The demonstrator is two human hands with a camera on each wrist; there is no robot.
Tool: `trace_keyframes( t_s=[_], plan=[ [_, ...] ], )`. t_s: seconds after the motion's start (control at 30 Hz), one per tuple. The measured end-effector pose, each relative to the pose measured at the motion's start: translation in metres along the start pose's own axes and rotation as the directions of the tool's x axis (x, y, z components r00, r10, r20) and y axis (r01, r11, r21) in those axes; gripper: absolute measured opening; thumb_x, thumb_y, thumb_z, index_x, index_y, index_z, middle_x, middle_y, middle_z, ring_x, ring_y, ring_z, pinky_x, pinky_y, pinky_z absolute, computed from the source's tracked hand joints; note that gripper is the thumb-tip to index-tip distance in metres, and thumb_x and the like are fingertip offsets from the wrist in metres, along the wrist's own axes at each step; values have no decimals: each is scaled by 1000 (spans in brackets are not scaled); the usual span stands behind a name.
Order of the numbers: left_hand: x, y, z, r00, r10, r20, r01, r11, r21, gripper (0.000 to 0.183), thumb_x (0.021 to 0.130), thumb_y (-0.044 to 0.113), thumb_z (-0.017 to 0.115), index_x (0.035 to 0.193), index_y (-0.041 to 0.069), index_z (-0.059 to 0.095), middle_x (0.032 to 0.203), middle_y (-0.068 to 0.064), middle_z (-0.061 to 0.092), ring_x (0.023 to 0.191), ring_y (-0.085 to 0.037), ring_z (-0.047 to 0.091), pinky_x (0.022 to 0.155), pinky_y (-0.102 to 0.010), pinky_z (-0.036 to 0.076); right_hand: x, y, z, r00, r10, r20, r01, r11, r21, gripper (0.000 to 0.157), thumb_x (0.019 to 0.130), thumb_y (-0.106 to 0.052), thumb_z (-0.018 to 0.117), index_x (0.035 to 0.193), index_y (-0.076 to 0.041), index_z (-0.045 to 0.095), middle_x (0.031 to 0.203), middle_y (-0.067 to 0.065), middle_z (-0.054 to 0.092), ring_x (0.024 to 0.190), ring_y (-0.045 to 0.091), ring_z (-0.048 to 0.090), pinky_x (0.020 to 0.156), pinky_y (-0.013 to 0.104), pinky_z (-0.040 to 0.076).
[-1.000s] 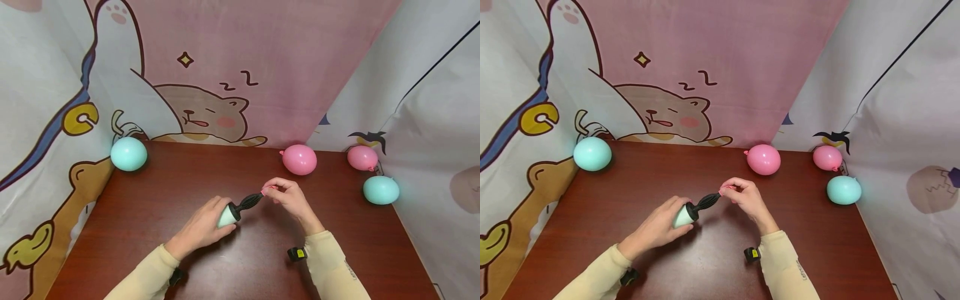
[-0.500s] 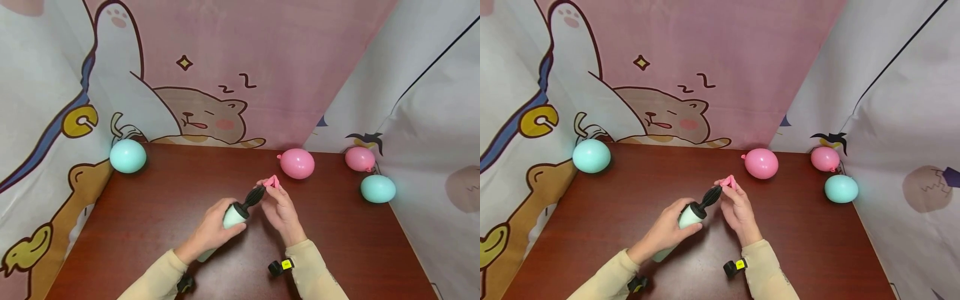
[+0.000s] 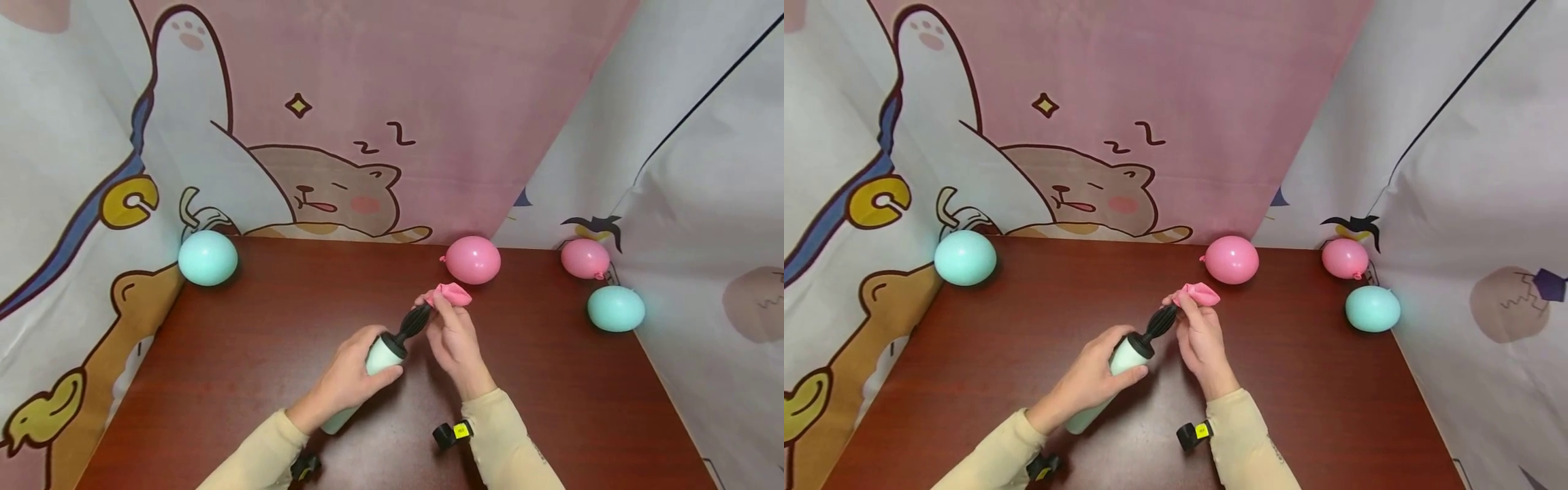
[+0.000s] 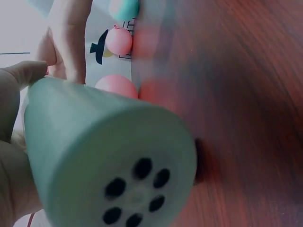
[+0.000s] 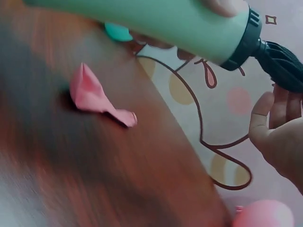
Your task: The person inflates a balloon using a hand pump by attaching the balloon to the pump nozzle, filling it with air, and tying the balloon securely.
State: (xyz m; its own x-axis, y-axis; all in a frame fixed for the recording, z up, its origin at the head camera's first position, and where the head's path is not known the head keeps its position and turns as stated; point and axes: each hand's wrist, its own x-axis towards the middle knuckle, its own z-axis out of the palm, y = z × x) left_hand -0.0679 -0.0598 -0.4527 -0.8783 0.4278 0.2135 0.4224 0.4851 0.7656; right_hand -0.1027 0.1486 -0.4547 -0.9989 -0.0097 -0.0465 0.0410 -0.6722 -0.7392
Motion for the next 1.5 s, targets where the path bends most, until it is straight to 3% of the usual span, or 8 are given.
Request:
trace_keyframes(
  t_s=[0.17,0.3,0.5,0.73,0.93,1.03,1.27,1.5],
  plan=[
    [3,0,0,999,-17,37,17,1000,11,51,87,26,82,128,7,60,113,-3,64,86,-15,58,70,-27,48,0,-5,-2,999,11,34,-5,988,-154,25,109,-18,51,105,-12,75,108,4,74,112,23,68,107,35,48],
    [5,-2,2,991,-75,107,74,997,8,53,90,32,79,131,5,57,107,-3,64,82,-15,57,67,-29,48,0,-6,-4,997,42,62,-32,989,-148,26,110,-21,49,101,-11,72,107,5,75,112,24,68,108,37,47],
    [6,-2,5,963,-165,214,168,986,6,46,94,43,72,116,5,59,77,2,58,64,-11,54,55,-28,46,-1,-11,1,999,38,-1,-38,992,-123,27,111,-18,44,95,-10,63,96,5,71,99,21,70,102,36,51],
    [7,10,1,968,-117,220,110,993,46,46,96,42,70,114,2,57,77,2,53,62,-9,50,54,-27,43,6,-34,-1,996,-57,-73,52,996,-68,29,111,-25,44,94,-9,60,88,6,68,90,21,71,96,35,55],
    [12,13,7,975,-90,204,78,995,66,42,96,38,71,104,0,55,74,0,50,58,-8,47,51,-26,42,-5,-2,10,995,-58,-82,49,992,-114,27,113,-25,36,95,-11,49,83,6,70,85,22,74,92,40,56],
    [13,14,9,975,-86,204,73,995,72,43,95,38,71,106,0,56,74,1,50,59,-8,47,52,-25,42,-8,0,10,990,-78,-114,64,990,-123,28,114,-25,35,94,-10,48,81,6,69,82,22,74,91,39,56],
    [5,22,2,968,-86,237,65,993,96,47,95,44,71,108,1,56,73,2,49,58,-8,45,50,-25,40,3,-35,-4,944,-222,-245,204,974,-95,30,112,-19,40,89,-6,53,74,9,65,71,23,69,82,37,60],
    [-5,23,-5,966,-83,246,54,991,121,48,97,44,69,112,0,55,71,4,48,56,-7,44,49,-24,39,8,-42,-12,939,-226,-260,209,974,-92,29,112,-16,42,89,-4,54,75,10,65,73,24,69,84,35,59]
  ],
)
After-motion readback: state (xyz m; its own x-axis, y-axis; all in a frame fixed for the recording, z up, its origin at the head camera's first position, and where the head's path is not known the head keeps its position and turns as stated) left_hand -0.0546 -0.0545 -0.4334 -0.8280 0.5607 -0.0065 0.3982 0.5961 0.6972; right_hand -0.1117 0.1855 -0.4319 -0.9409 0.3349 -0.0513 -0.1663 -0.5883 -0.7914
